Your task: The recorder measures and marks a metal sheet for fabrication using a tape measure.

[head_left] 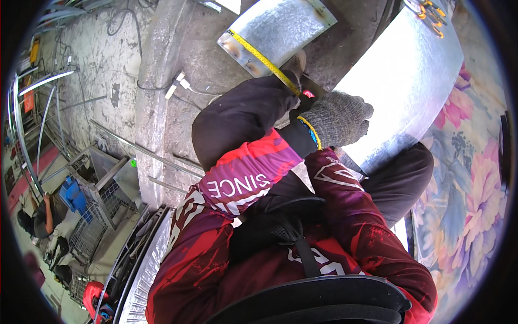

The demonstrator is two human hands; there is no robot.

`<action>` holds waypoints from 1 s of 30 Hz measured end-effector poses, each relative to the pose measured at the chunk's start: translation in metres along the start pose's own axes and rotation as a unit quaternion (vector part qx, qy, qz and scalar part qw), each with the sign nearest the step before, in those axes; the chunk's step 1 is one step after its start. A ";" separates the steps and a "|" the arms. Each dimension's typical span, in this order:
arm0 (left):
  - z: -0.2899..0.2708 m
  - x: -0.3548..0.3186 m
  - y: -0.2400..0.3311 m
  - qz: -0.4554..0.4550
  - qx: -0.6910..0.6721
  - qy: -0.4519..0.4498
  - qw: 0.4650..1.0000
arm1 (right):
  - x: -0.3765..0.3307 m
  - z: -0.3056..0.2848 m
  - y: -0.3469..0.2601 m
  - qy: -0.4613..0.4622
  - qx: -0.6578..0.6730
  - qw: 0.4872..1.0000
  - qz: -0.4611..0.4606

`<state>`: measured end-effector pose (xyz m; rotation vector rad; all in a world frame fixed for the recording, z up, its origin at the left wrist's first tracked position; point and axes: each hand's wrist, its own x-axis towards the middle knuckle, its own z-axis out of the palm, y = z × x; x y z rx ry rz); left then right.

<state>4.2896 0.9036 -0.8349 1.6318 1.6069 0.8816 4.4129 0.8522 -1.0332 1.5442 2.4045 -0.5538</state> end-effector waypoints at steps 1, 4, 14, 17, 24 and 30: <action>0.000 0.000 0.000 0.000 0.001 0.001 1.000 | 0.000 0.000 0.000 0.000 -0.001 1.000 0.000; -0.001 0.001 0.000 -0.004 -0.002 -0.001 1.000 | 0.001 0.000 -0.002 -0.002 -0.001 1.000 -0.003; -0.004 0.002 0.000 -0.011 0.001 -0.025 1.000 | 0.006 -0.002 -0.007 -0.005 0.000 1.000 -0.010; -0.005 0.002 0.000 -0.010 0.003 -0.021 1.000 | 0.007 -0.003 -0.007 -0.009 -0.001 1.000 -0.014; -0.005 0.006 0.000 -0.029 0.004 -0.039 0.999 | 0.007 -0.007 -0.007 -0.018 -0.001 1.000 -0.023; -0.015 0.011 0.003 0.073 0.047 -0.037 0.996 | -0.005 -0.010 -0.023 -0.121 -0.040 0.986 -0.107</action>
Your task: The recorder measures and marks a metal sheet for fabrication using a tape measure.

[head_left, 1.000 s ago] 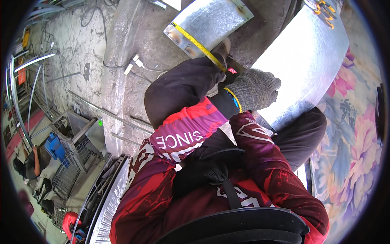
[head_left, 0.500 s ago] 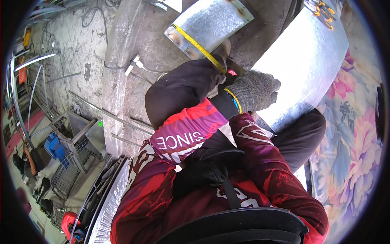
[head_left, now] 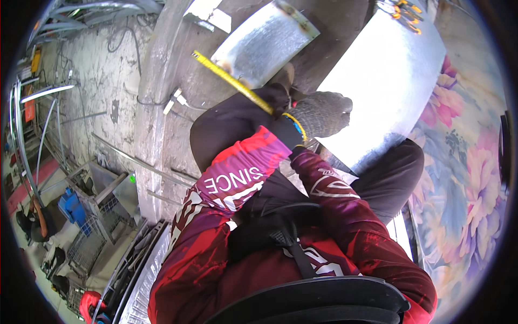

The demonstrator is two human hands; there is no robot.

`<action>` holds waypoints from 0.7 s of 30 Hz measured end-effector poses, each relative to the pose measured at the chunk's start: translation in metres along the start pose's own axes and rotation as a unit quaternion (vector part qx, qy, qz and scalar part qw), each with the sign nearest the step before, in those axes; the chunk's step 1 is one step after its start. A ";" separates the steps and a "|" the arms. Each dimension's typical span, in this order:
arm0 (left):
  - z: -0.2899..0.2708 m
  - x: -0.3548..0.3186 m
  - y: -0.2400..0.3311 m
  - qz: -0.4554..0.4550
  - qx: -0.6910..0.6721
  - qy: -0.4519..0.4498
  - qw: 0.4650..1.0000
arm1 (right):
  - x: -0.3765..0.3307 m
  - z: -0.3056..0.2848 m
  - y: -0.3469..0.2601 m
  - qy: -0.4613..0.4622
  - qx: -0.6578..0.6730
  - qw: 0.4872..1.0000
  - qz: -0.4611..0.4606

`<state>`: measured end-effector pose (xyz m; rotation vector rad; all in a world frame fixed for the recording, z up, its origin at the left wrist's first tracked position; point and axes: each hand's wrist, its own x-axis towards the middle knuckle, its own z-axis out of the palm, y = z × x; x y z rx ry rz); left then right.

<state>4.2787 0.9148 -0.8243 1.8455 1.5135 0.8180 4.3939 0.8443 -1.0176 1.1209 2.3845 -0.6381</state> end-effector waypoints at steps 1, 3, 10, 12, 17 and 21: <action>-0.003 0.001 0.003 -0.038 -0.004 -0.008 0.999 | -0.003 -0.004 -0.004 -0.034 -0.018 0.999 -0.027; -0.013 0.002 0.012 -0.036 0.032 -0.004 0.999 | -0.009 -0.019 -0.013 -0.111 -0.063 0.986 -0.106; -0.102 -0.050 0.071 -0.012 -0.066 0.301 0.951 | -0.047 -0.117 -0.051 0.025 0.343 0.920 -0.186; -0.138 -0.089 0.090 -0.069 0.021 0.450 0.890 | -0.059 -0.139 -0.055 0.078 0.393 0.899 -0.177; -0.192 -0.175 0.125 -0.027 0.017 0.608 0.793 | -0.084 -0.177 -0.042 0.043 0.417 0.888 -0.187; -0.206 -0.188 0.124 -0.004 -0.091 0.588 0.804 | -0.128 -0.207 -0.043 0.096 0.491 0.819 -0.280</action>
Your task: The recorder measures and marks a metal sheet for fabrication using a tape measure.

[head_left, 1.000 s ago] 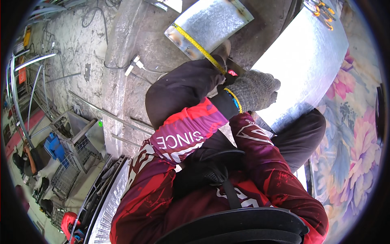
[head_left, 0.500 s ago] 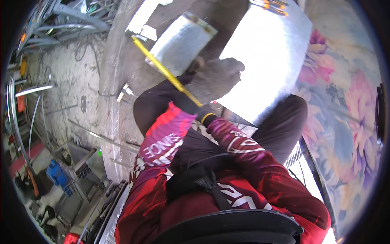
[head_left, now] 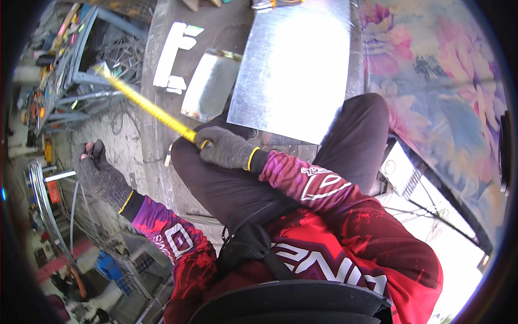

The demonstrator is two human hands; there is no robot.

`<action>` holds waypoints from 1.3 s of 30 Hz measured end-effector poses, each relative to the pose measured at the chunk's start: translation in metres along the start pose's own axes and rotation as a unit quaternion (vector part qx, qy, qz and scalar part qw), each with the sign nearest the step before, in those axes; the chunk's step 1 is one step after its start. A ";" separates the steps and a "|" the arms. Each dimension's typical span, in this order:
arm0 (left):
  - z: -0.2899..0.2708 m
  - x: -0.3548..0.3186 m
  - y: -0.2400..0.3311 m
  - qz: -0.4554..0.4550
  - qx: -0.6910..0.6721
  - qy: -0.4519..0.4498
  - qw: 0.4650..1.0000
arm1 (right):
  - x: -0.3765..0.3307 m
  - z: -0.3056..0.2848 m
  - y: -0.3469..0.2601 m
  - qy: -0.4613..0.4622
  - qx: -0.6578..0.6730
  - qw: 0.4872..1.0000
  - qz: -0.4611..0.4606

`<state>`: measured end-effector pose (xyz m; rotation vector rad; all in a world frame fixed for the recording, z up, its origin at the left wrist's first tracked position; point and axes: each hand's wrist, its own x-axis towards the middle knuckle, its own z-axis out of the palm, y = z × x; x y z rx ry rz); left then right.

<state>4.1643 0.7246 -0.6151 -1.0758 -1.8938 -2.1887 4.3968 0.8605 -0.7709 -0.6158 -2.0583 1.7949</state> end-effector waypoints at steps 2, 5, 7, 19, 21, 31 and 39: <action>0.010 -0.001 -0.011 -0.045 -0.024 0.074 0.996 | -0.018 -0.012 -0.019 -0.024 0.009 0.996 -0.091; 0.050 -0.013 -0.041 -0.080 -0.136 0.005 0.987 | -0.048 -0.061 -0.023 0.005 -0.060 0.995 -0.085; 0.081 -0.017 -0.061 -0.239 -0.198 -0.068 0.948 | -0.067 -0.111 -0.011 0.018 -0.118 0.992 -0.050; 0.239 -0.079 -0.137 -0.441 -0.038 -0.359 0.822 | -0.209 -0.279 0.027 0.166 -0.451 0.867 0.129; 0.254 -0.080 -0.145 -0.375 0.081 -0.471 0.794 | -0.210 -0.281 0.040 0.174 -0.482 0.854 0.092; 0.252 -0.066 -0.189 -0.136 0.257 -0.616 0.732 | -0.191 -0.285 0.072 0.151 -0.447 0.878 0.084; 0.254 -0.069 -0.210 -0.179 0.273 -0.553 0.767 | -0.186 -0.281 0.074 0.139 -0.446 0.878 0.103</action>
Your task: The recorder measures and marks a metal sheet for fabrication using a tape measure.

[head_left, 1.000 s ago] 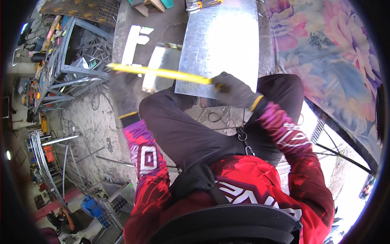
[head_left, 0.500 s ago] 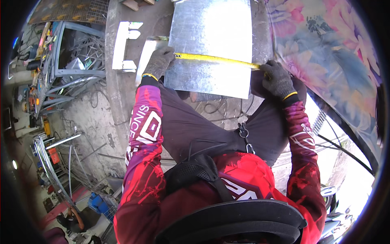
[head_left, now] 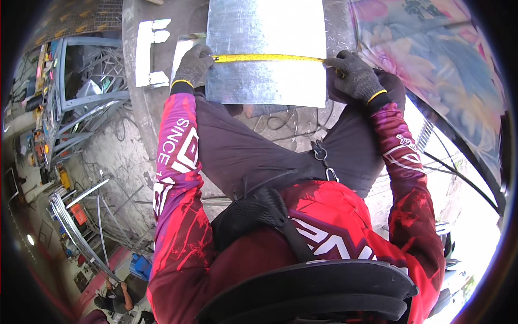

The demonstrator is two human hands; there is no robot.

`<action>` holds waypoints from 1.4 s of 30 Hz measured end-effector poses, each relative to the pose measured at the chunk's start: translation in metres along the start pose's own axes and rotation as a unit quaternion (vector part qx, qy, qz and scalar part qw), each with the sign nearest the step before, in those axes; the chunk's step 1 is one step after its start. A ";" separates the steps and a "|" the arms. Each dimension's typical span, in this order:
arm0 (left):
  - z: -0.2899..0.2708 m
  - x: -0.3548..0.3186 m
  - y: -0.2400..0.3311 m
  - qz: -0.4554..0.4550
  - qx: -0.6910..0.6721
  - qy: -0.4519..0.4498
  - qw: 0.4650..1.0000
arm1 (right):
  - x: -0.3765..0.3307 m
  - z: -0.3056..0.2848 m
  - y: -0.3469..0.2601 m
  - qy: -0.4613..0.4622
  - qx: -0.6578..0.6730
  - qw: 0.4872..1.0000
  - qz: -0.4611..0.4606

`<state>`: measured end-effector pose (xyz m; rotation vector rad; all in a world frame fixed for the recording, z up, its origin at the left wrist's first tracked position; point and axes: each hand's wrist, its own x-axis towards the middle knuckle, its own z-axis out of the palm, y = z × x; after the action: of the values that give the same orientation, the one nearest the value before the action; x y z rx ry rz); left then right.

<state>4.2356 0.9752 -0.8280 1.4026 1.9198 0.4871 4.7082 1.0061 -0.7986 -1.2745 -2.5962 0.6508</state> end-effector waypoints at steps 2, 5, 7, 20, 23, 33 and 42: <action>-0.002 -0.001 -0.001 0.019 0.003 0.014 1.000 | 0.004 0.002 -0.002 0.007 0.024 1.000 -0.011; -0.006 0.000 -0.003 0.048 0.078 -0.006 0.996 | 0.010 0.003 -0.003 -0.010 0.019 1.000 -0.019; -0.005 0.001 -0.006 0.051 0.075 -0.003 0.996 | 0.012 0.002 -0.004 -0.012 0.031 0.999 -0.019; -0.002 0.002 -0.006 0.026 0.086 0.036 0.995 | 0.017 0.002 -0.013 -0.031 -0.018 0.999 -0.005; -0.002 0.001 -0.006 0.013 0.095 0.036 0.995 | 0.019 0.004 -0.018 -0.029 -0.031 0.999 -0.023; -0.002 0.001 -0.004 0.009 0.115 0.028 0.993 | 0.017 -0.005 -0.034 -0.056 -0.111 0.992 -0.010; -0.003 -0.002 0.003 0.078 0.200 0.077 0.974 | 0.019 -0.011 -0.020 -0.089 -0.040 0.995 -0.007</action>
<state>4.2355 0.9743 -0.8233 1.8288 2.1241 0.2961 4.6861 1.0132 -0.7798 -1.2746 -2.7986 0.6934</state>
